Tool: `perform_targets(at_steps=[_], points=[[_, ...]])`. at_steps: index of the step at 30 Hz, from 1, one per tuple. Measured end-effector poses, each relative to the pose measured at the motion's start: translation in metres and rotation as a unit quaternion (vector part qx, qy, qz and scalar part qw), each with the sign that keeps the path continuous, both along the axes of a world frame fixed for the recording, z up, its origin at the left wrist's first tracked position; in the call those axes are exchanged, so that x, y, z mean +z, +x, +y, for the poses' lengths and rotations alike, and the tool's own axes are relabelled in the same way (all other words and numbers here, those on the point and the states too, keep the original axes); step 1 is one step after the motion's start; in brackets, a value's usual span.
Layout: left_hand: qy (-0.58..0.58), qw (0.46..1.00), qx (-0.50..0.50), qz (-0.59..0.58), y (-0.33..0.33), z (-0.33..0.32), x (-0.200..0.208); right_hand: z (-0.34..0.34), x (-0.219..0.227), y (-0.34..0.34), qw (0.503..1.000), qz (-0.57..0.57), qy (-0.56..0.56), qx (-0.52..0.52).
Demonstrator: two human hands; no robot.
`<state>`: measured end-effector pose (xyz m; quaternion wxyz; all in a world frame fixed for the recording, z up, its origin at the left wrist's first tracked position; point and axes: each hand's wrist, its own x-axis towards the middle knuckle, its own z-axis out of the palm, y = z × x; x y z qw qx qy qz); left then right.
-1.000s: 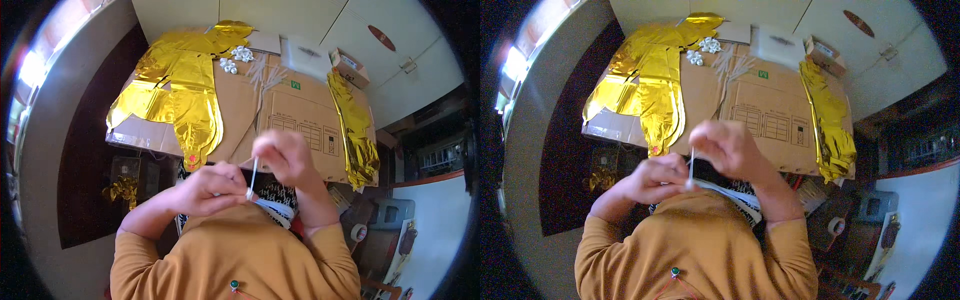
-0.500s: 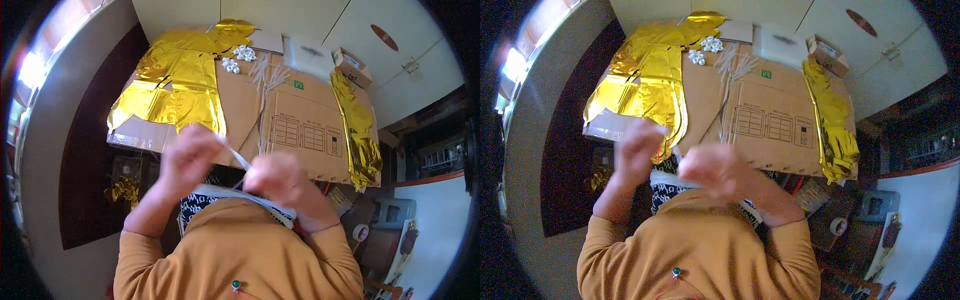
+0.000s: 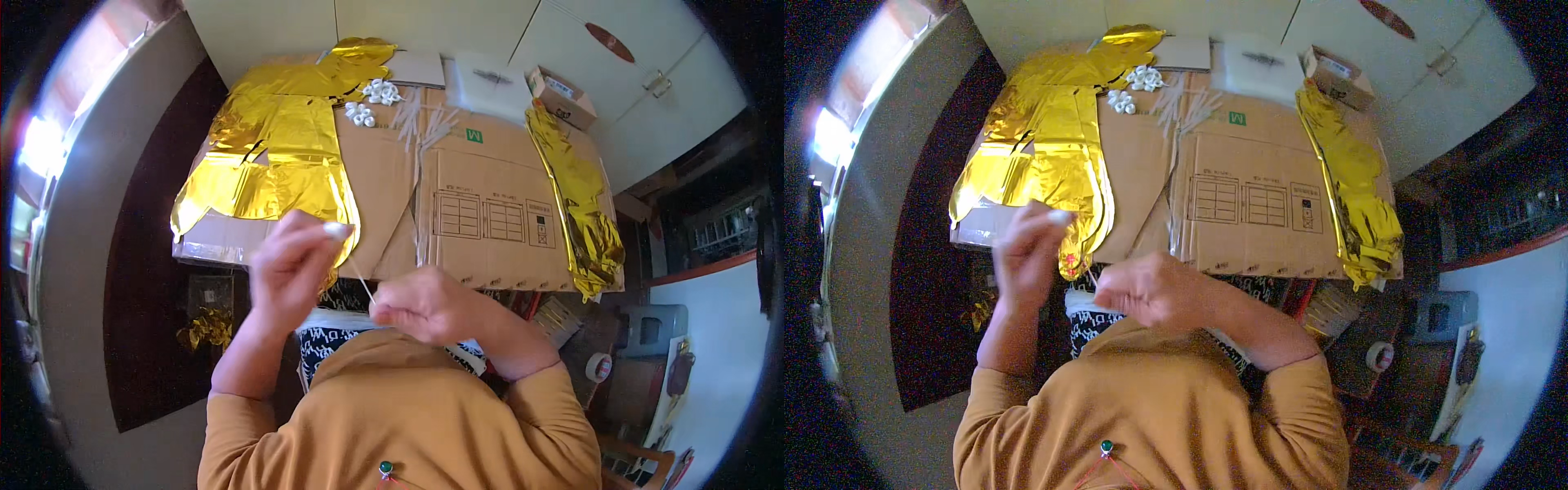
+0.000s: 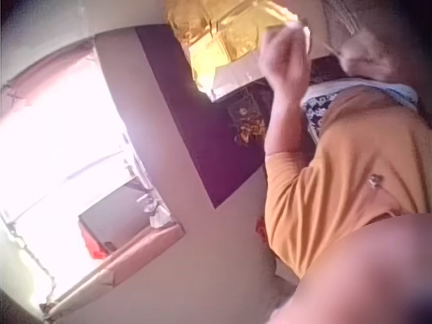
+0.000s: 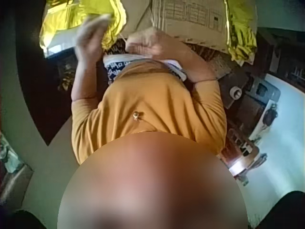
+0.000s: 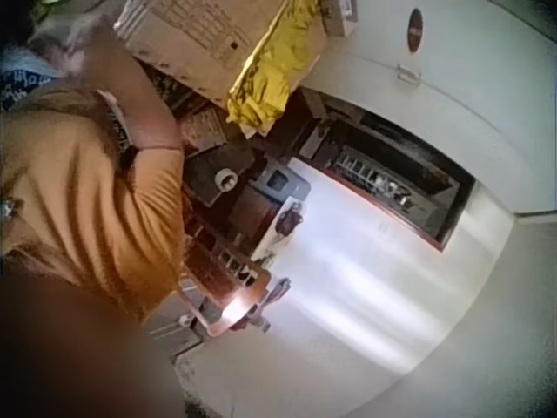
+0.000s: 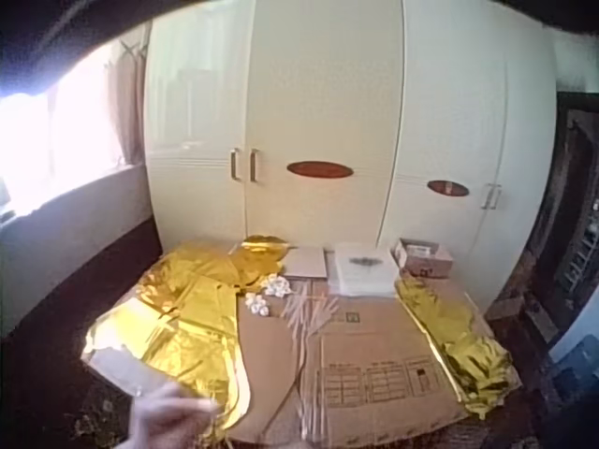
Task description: Folding and organizing large gold-colored foil balloons at a workstation.
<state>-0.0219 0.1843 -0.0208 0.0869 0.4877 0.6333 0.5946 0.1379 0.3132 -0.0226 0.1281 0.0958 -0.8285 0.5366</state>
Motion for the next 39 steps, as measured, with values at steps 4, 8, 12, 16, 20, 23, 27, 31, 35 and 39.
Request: perform_targets(at_steps=[4, 8, 12, 16, 20, 23, 27, 31, 35, 39], points=[[-0.070, 0.939, -0.326, -0.083, 0.020, -0.009, 0.010, 0.033, 0.015, -0.014, 0.983, 0.067, 0.029, -0.171], [-0.056, 0.993, -0.097, -0.041, 0.002, 0.009, -0.002, 0.004, 0.008, -0.004, 0.998, 0.046, 0.034, 0.026], [-0.037, 0.926, -0.319, -0.201, 0.015, -0.007, 0.007, 0.038, 0.003, -0.014, 0.986, 0.030, -0.020, -0.161], [-0.030, 0.961, -0.123, -0.247, 0.002, 0.010, -0.009, 0.010, 0.010, -0.001, 0.999, 0.015, -0.016, -0.035], [-0.039, 0.959, -0.277, -0.037, 0.028, 0.003, -0.010, 0.042, 0.008, -0.007, 0.985, 0.011, -0.044, -0.168], [-0.002, 0.981, -0.146, -0.129, 0.004, 0.005, -0.005, 0.023, -0.011, 0.001, 0.995, -0.012, 0.065, -0.074], [-0.139, 0.914, -0.342, -0.168, 0.021, 0.004, -0.004, 0.033, 0.008, -0.006, 0.994, 0.061, -0.027, -0.091], [0.081, 0.846, -0.233, -0.473, 0.005, 0.006, -0.005, 0.025, -0.006, -0.001, 0.997, -0.039, -0.010, -0.059], [-0.140, 0.941, -0.278, -0.136, 0.016, 0.001, -0.016, 0.033, 0.017, -0.003, 0.992, 0.028, 0.003, -0.119], [-0.052, 0.981, -0.128, -0.134, 0.004, 0.006, 0.002, 0.023, -0.006, -0.004, 0.999, 0.002, 0.007, -0.039]])
